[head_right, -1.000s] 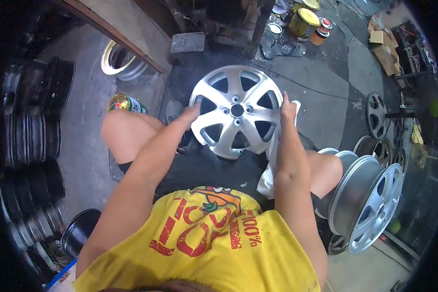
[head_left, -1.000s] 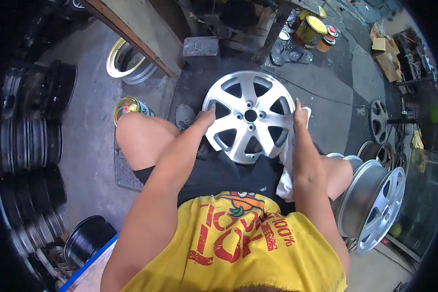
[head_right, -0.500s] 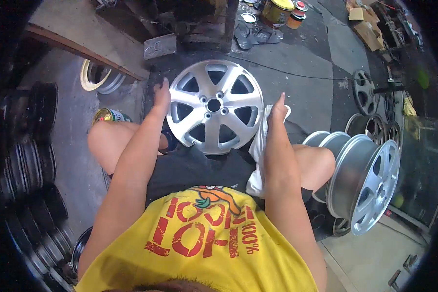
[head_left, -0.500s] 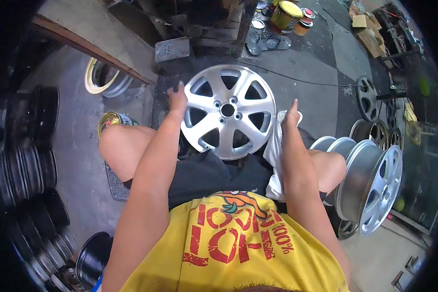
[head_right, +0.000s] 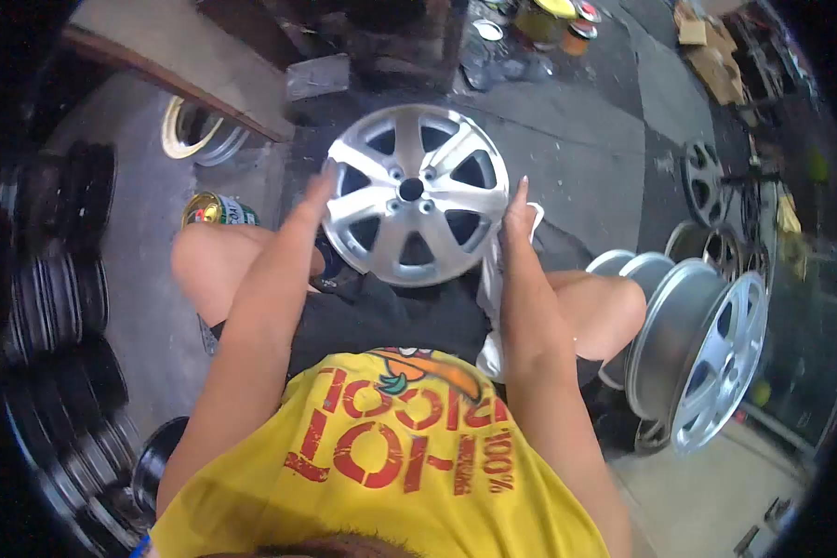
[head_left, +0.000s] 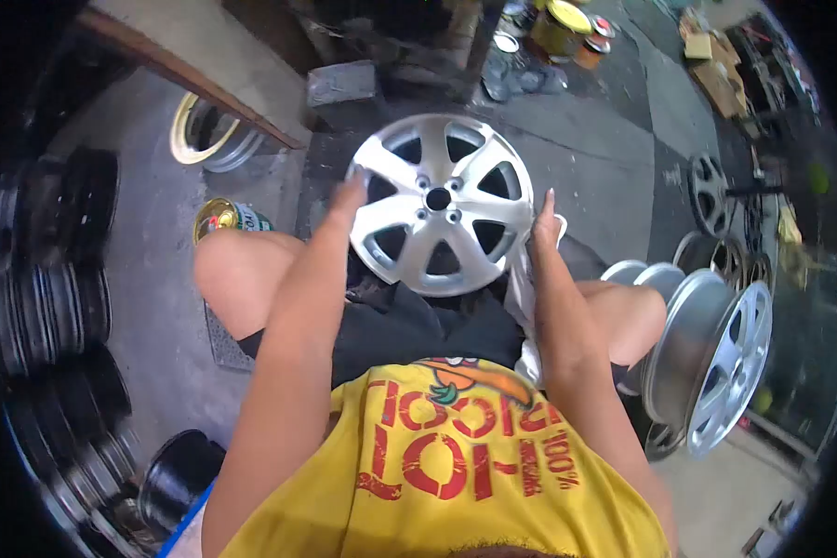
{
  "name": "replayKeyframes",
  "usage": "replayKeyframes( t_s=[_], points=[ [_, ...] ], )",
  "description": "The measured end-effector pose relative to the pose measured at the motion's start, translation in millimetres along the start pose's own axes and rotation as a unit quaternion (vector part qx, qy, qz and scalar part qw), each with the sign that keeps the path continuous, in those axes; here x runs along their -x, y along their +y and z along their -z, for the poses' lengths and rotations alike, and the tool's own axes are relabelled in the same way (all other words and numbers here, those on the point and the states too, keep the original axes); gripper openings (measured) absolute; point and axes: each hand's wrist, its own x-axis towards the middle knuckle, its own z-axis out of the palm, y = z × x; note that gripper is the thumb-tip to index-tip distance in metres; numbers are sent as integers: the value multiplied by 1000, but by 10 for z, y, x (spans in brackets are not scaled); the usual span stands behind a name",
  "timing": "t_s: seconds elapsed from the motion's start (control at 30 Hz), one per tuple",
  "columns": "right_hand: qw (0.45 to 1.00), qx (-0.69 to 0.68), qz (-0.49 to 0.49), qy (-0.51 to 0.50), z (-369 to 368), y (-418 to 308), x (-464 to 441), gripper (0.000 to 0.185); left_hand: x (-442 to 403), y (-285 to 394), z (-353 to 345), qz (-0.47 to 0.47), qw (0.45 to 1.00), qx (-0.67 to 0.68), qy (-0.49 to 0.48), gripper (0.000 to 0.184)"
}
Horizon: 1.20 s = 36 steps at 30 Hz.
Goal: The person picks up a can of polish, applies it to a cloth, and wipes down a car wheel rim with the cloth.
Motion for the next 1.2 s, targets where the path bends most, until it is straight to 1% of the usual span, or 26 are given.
replayKeyframes(
  t_s=[0.07,0.1,0.13,0.17,0.2,0.3,0.33,0.4,0.43,0.47,0.5,0.53,0.57,0.63,0.67,0.77,0.83,0.9,0.93,0.97,1.03,1.07,1.1,1.13,1.17,1.2],
  points=[
    [994,-96,-60,2,133,245,214,104,-236,219,162,-81,996,24,3,69],
    [993,-70,-85,29,171,188,417,102,-280,341,192,-97,994,38,24,66],
    [990,-104,-88,40,236,234,312,101,-244,470,190,-101,994,39,17,66],
    [985,-139,-89,46,241,251,194,100,-206,602,210,-118,984,119,58,68],
    [989,-120,-66,58,249,36,268,99,-182,661,223,-131,966,198,100,70],
    [992,-96,-27,79,182,-195,231,96,-149,664,220,-131,969,140,157,75],
    [989,-126,-10,72,131,-187,178,96,-205,557,204,-129,969,140,157,75],
    [986,-154,7,63,48,-209,27,95,-310,181,144,-36,981,130,136,78],
    [990,-117,7,71,-21,-217,-39,92,-372,-41,106,13,984,124,125,80],
    [994,-81,6,80,-88,-207,-91,90,-434,-277,51,18,984,122,127,80],
    [995,-46,6,87,-150,-213,-98,88,-384,-407,58,43,995,86,29,82],
    [996,10,30,88,-175,-242,-108,87,-352,-488,49,58,996,69,-19,83],
    [996,10,29,86,-216,-262,-99,87,-311,-563,44,70,994,49,-67,84],
    [986,118,80,84,-296,-330,-67,89,106,-227,136,79,993,-27,-80,88],
    [976,178,83,94,-323,-379,-36,90,7,-270,84,39,993,-84,-69,89],
    [973,162,114,117,-332,-369,126,91,85,-179,30,59,993,-104,-19,88],
    [978,155,98,96,-273,-249,81,87,48,-104,100,52,994,-96,-22,87],
    [998,33,38,44,-156,-42,148,79,-69,-11,158,40,995,-90,-36,86],
    [998,-42,32,41,-135,40,260,68,-199,34,167,37,997,-74,5,84],
    [998,-40,26,50,-46,98,361,68,-287,48,144,35,997,-59,44,82],
    [987,65,128,70,22,107,414,58,-183,324,160,-36,991,-2,125,79],
    [996,-2,95,-5,91,-87,440,47,-47,568,132,-112,985,35,123,77],
    [998,-1,54,-28,126,-355,520,37,133,875,91,-186,972,73,122,76],
    [982,-154,7,-111,143,-708,866,33,323,1169,77,-267,955,128,6,68],
    [933,-301,-39,-192,187,-1074,1265,30,658,1424,-59,-333,925,180,-45,64],
    [900,-352,-28,-255,251,-1337,1538,30,637,1472,-277,-526,834,126,-111,55]
  ],
)
